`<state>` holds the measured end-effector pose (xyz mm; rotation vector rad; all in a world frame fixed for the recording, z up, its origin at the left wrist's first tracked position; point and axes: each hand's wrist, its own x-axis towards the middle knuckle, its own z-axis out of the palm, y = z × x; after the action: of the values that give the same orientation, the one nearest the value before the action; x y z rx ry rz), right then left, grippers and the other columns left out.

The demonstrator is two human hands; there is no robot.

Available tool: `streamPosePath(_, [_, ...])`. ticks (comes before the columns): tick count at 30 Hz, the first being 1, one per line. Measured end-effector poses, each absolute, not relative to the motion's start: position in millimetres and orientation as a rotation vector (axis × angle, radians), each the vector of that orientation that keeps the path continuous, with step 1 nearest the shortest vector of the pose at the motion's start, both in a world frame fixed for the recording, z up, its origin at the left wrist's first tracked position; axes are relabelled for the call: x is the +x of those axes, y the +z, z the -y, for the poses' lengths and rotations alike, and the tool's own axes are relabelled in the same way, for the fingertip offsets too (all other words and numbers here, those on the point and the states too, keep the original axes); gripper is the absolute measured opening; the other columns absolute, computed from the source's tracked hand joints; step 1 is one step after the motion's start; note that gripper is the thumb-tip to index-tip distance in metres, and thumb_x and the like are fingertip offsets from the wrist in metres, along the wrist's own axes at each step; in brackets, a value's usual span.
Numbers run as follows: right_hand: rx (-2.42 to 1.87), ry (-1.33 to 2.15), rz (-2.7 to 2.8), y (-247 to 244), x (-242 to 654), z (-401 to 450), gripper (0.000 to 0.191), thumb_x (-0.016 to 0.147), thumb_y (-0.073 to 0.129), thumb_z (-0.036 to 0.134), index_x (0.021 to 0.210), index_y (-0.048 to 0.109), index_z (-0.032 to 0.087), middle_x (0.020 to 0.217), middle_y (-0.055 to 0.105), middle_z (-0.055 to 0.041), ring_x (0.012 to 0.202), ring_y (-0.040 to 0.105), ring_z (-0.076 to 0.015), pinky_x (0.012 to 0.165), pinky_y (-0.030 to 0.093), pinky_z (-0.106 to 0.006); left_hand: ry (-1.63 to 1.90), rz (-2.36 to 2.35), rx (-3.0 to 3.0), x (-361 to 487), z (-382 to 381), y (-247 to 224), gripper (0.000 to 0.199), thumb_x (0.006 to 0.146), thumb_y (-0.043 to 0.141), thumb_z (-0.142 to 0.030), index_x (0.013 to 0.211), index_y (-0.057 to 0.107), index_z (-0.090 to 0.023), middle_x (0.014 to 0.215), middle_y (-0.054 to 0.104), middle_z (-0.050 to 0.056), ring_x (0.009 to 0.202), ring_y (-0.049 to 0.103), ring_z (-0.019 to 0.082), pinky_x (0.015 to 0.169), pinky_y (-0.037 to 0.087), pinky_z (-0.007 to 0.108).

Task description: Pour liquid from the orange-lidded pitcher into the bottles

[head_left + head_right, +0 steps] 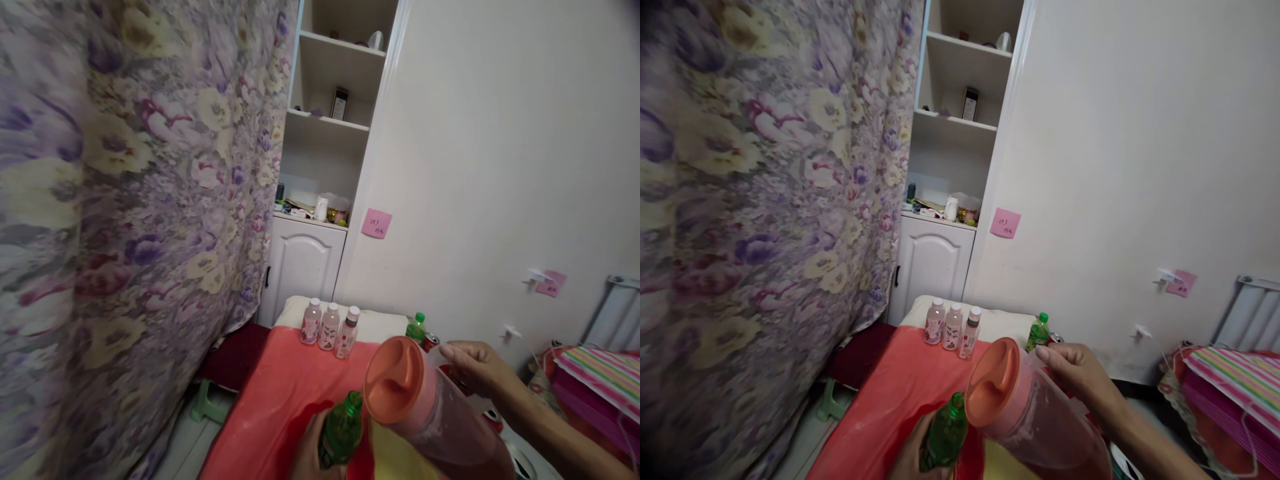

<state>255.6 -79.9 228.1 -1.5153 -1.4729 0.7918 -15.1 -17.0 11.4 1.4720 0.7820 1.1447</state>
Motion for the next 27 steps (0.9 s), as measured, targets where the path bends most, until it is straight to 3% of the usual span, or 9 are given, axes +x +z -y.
streamPosePath(13, [-1.487, 0.869, 1.441, 224.8, 262.8, 77.1, 0.06, 0.074, 0.057, 0.076, 0.054, 0.039, 0.022, 0.047, 0.03, 0.0082, 0.047, 0.022, -0.0078, 0.05, 0.017, -0.027, 1.125, -0.744, 1.432, -14.4, 20.3, 19.3, 0.064, 0.058, 0.069, -0.015, 0.122, 0.062, -0.02, 0.117, 0.072, 0.01, 0.109, 0.066, 0.031, 0.095, 0.051, 0.038])
streamPosePath(27, [-1.465, 0.847, 1.493, 222.6, 264.4, 74.3, 0.058, 0.078, 0.056, 0.073, 0.055, 0.039, 0.023, 0.047, 0.03, 0.0085, 0.047, 0.021, -0.0075, 0.049, 0.016, -0.028, 1.145, -0.711, 1.423, -16.0, 17.4, 8.3, 0.065, 0.061, 0.068, -0.016, 0.124, 0.058, -0.02, 0.124, 0.069, 0.013, 0.117, 0.063, 0.034, 0.101, 0.049, 0.042])
